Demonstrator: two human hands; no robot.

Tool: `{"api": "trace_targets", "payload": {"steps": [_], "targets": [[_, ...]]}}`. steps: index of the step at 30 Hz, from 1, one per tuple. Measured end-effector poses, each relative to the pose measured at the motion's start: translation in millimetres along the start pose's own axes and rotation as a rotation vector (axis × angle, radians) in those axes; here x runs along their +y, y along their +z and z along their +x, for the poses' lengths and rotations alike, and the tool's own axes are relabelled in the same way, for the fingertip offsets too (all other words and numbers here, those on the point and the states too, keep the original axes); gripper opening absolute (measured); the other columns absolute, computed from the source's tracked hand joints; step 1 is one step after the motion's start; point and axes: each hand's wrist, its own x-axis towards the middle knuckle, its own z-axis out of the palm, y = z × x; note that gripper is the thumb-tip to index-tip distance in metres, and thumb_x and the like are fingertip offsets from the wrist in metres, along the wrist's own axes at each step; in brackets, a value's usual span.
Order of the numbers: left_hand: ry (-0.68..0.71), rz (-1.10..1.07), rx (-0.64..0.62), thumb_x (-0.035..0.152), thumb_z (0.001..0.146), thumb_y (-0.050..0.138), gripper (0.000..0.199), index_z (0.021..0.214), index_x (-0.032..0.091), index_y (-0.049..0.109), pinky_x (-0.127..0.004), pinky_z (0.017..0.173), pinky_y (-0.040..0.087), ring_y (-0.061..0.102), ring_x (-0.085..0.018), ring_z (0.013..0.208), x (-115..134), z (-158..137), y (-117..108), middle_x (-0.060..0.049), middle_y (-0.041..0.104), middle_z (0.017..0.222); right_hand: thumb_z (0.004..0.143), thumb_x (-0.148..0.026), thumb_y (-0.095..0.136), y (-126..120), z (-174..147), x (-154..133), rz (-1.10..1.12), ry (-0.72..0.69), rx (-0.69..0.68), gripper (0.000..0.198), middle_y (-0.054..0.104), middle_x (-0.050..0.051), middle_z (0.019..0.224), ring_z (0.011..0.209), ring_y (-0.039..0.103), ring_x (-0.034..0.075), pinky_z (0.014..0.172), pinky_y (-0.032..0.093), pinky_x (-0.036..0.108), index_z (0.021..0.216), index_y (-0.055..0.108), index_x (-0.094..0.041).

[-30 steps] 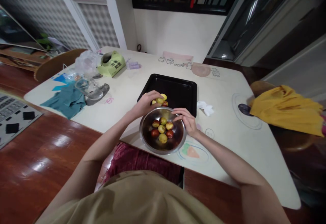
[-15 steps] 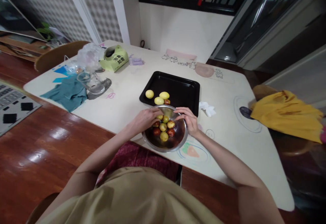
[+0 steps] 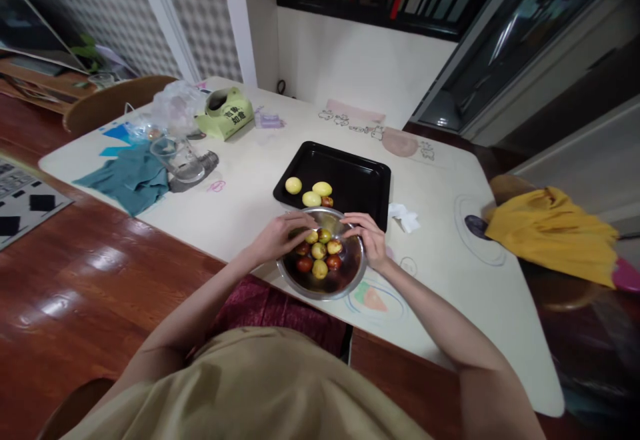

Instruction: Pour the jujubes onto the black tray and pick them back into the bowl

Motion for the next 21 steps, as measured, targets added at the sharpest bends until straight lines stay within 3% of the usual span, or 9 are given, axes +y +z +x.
{"api": "trace_targets", "payload": {"steps": [5,9,12,16,21], "targets": [[0.010,-0.241,0.123,0.033,0.109,0.059,0.026,0.111,0.018,0.080,-0.044,0.104,0.059,0.074,-0.027,0.119,-5,-10,2,-0.013,0.080,0.115,0.113,-0.052,0.032,-3,2,-2,-0.008,-0.032,-0.008,0.064,0.081,0.011,0.111,0.116,0.071,0.032,0.102,0.056,0.054,0.086,0.082,-0.024],[0.044,-0.366,0.189,0.037,0.110,0.055,0.033,0.105,0.018,0.081,-0.045,0.103,0.055,0.073,-0.028,0.115,-10,-15,11,-0.012,0.082,0.102,0.112,-0.050,0.038,-8,24,-6,-0.050,-0.047,-0.025,0.057,0.081,0.011,0.104,0.106,0.072,0.029,0.095,0.057,0.052,0.084,0.080,-0.024],[0.059,-0.394,0.180,0.042,0.110,0.053,0.038,0.103,0.017,0.080,-0.045,0.102,0.055,0.074,-0.027,0.109,-10,-14,13,-0.013,0.082,0.101,0.110,-0.045,0.049,-8,55,-7,-0.139,0.021,-0.060,0.043,0.080,0.009,0.103,0.102,0.071,0.027,0.093,0.058,0.047,0.087,0.079,-0.024],[0.049,-0.365,0.122,0.045,0.111,0.050,0.042,0.100,0.017,0.080,-0.047,0.102,0.055,0.074,-0.027,0.107,-6,-13,10,-0.014,0.082,0.102,0.101,-0.036,0.060,1,95,4,-0.270,0.161,-0.133,0.024,0.078,0.008,0.099,0.091,0.070,0.023,0.075,0.057,0.036,0.091,0.078,-0.023],[0.051,-0.328,0.132,0.045,0.112,0.048,0.044,0.098,0.017,0.079,-0.047,0.100,0.056,0.074,-0.027,0.106,-7,-13,10,-0.014,0.082,0.098,0.089,-0.030,0.074,6,107,29,-0.334,0.300,-0.259,0.010,0.078,0.005,0.089,0.079,0.069,0.020,0.075,0.055,0.033,0.089,0.077,-0.021]]}}
